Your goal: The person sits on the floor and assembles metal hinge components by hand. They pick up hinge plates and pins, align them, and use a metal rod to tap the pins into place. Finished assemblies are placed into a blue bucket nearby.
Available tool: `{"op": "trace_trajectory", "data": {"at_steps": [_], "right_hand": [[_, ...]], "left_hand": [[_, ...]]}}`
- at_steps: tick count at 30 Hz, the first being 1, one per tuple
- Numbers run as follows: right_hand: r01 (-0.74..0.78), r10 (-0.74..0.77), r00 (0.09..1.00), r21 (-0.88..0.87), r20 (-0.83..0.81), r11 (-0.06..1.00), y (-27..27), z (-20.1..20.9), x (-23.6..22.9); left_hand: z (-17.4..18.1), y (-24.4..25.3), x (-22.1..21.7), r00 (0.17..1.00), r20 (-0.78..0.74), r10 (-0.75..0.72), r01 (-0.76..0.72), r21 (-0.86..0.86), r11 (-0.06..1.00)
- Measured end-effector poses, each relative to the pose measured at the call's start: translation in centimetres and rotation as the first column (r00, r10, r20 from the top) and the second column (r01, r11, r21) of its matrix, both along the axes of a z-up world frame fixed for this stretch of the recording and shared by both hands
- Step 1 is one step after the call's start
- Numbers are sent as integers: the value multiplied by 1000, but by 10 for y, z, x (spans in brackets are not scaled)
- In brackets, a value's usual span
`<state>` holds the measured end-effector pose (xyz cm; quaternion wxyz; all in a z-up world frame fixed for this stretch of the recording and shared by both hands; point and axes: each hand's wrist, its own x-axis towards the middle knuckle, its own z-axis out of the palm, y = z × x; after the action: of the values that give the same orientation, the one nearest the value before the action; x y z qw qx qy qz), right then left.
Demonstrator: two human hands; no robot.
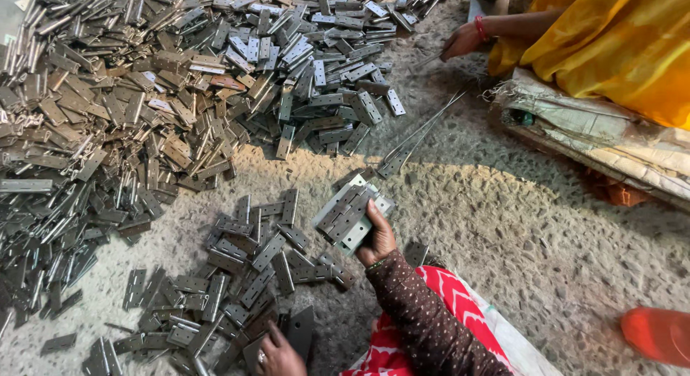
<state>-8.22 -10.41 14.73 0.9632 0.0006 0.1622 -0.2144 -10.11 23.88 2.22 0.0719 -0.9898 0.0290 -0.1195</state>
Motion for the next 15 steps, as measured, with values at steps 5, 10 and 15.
{"op": "trace_trajectory", "data": {"at_steps": [5,10,15], "right_hand": [[-39,40,999,-26,22,999,12,-12,-8],[-20,22,999,-36,46,999,-1,7,3],[-48,50,998,-31,49,998,10,-31,-2]], "left_hand": [[-18,15,2,999,-37,3,-2,29,1000],[6,-49,53,992,126,9,12,-160,987],[23,7,-7,925,378,-22,104,-199,975]]}}
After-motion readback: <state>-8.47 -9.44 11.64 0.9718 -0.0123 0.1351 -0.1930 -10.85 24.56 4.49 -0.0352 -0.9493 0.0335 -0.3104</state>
